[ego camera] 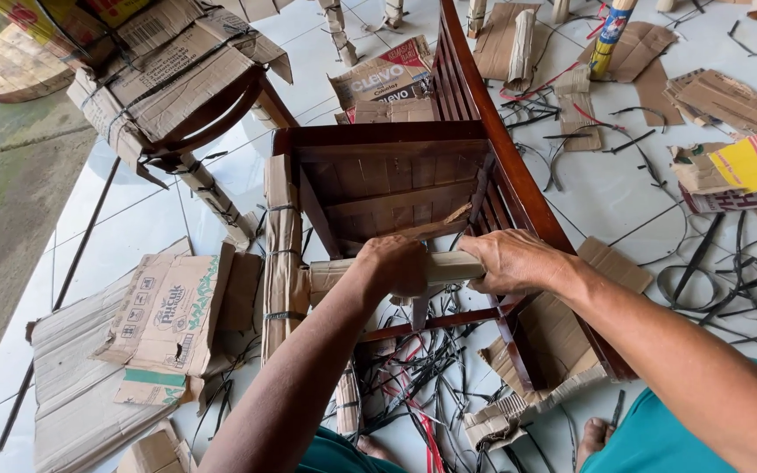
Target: The person wraps cardboard around the legs of a wooden chair and secures it with black plastic ties. They use red-handled shears to cut the ties and place additional cardboard pieces on the chair seat.
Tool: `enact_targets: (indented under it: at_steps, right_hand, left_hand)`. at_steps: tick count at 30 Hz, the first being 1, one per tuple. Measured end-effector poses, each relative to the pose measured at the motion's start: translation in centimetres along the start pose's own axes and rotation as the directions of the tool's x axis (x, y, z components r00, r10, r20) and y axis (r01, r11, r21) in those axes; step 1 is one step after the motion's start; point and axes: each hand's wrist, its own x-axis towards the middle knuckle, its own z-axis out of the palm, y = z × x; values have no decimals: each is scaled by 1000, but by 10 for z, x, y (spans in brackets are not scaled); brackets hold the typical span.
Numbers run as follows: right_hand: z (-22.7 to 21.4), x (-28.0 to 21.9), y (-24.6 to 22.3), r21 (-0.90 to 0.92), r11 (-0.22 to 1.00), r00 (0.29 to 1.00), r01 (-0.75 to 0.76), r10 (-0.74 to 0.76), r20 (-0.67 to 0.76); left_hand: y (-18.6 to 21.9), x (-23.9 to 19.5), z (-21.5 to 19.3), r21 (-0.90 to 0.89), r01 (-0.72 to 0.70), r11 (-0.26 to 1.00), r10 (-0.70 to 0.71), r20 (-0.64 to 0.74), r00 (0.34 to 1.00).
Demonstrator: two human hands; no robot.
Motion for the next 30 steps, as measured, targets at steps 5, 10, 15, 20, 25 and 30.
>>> enact_targets:
  at_steps: [5,10,15,20,25,30]
  right_hand:
    - [-21,-16,-28,-107,994,1000,-9,7,-12]
    - [36,-55,-39,-108,990,919,88,-123,-374]
    - [92,-43,-52,521,714,877,-468,450,170]
    - [118,-9,-33,975,144,866,-167,495,75]
    - [133,-8,-35,990,137,827,-22,559,-59]
    - [102,-24,-59,967,207,814,-146,581,-1]
  left_hand:
    - [32,6,-2,-29,-71,997,70,-40,997]
    - [35,7,4,75,-105,992,117,-177,977]
    - [34,12,8,97,-100,990,114,-154,982]
    - [34,12,4,95,-95,991,110,-164,980]
    - [39,4,-3,105,-100,989,118,-178,977]
    - [33,5,6,107,-84,991,106,-218,970]
